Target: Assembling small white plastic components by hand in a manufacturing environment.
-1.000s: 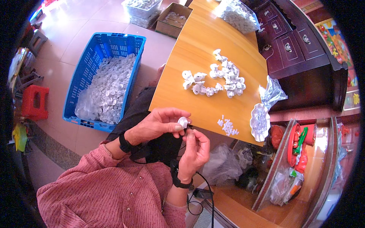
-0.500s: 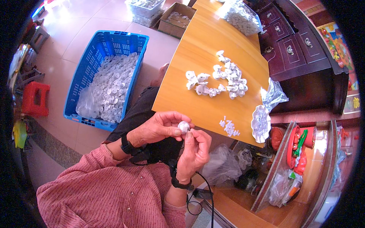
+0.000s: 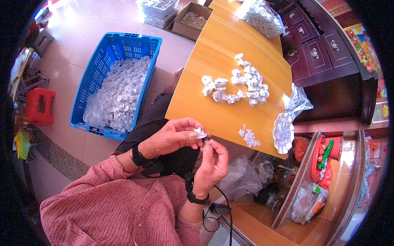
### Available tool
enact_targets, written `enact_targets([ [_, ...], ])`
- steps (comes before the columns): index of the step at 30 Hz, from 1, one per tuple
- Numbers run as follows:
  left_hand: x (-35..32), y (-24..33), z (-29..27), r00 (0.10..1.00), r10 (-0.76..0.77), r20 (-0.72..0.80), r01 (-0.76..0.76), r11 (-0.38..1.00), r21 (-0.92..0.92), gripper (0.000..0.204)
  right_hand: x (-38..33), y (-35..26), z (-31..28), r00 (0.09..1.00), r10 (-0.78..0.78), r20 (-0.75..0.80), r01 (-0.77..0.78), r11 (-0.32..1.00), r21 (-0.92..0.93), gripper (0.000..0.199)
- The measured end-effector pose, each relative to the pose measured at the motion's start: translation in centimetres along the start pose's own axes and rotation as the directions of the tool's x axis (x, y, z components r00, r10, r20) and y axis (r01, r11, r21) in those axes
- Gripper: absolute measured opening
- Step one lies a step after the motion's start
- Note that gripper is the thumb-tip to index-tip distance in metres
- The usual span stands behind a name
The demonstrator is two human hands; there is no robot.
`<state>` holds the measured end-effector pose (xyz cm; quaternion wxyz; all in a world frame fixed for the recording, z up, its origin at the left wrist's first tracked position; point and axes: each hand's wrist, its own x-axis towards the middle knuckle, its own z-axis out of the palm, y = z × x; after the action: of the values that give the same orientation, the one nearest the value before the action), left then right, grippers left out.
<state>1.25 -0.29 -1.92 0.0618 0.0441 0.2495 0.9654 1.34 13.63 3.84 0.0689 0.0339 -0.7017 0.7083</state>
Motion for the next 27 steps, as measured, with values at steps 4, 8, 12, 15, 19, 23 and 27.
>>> enact_targets([
  [4,-0.2,0.8,1.0,1.0,-0.004,0.002,0.004,0.993,-0.116,0.029,-0.1,-0.4,0.2,1.0,0.004,-0.003,-0.004,1.0,0.02,0.007],
  [8,0.0,0.1,0.2,0.999,-0.028,0.016,0.03,0.981,-0.191,0.03,0.0,0.0,-0.1,1.0,-0.024,0.018,0.023,0.999,0.038,0.006],
  [12,-0.1,-0.4,-0.1,0.998,-0.046,0.036,0.053,0.972,-0.23,0.03,0.1,0.2,-0.4,0.994,-0.102,0.042,0.102,0.995,-0.013,0.008],
  [15,0.0,-0.8,-0.1,0.998,-0.05,0.044,0.06,0.964,-0.258,0.03,0.2,0.3,-0.1,0.992,-0.117,0.045,0.117,0.993,-0.002,0.009],
  [19,-0.1,-1.8,-0.5,0.998,-0.035,0.055,0.049,0.96,-0.277,0.028,0.0,0.1,0.6,0.996,-0.078,0.03,0.075,0.992,0.101,0.01],
  [23,-0.4,-1.6,0.0,0.998,-0.031,0.05,0.044,0.962,-0.27,0.031,0.1,0.3,0.4,0.997,-0.062,0.045,0.061,0.998,0.007,0.007],
  [27,-0.5,-1.2,0.3,0.999,-0.039,-0.012,0.035,0.974,-0.225,0.03,0.2,0.7,0.3,0.992,-0.115,0.059,0.122,0.981,-0.15,0.006],
])
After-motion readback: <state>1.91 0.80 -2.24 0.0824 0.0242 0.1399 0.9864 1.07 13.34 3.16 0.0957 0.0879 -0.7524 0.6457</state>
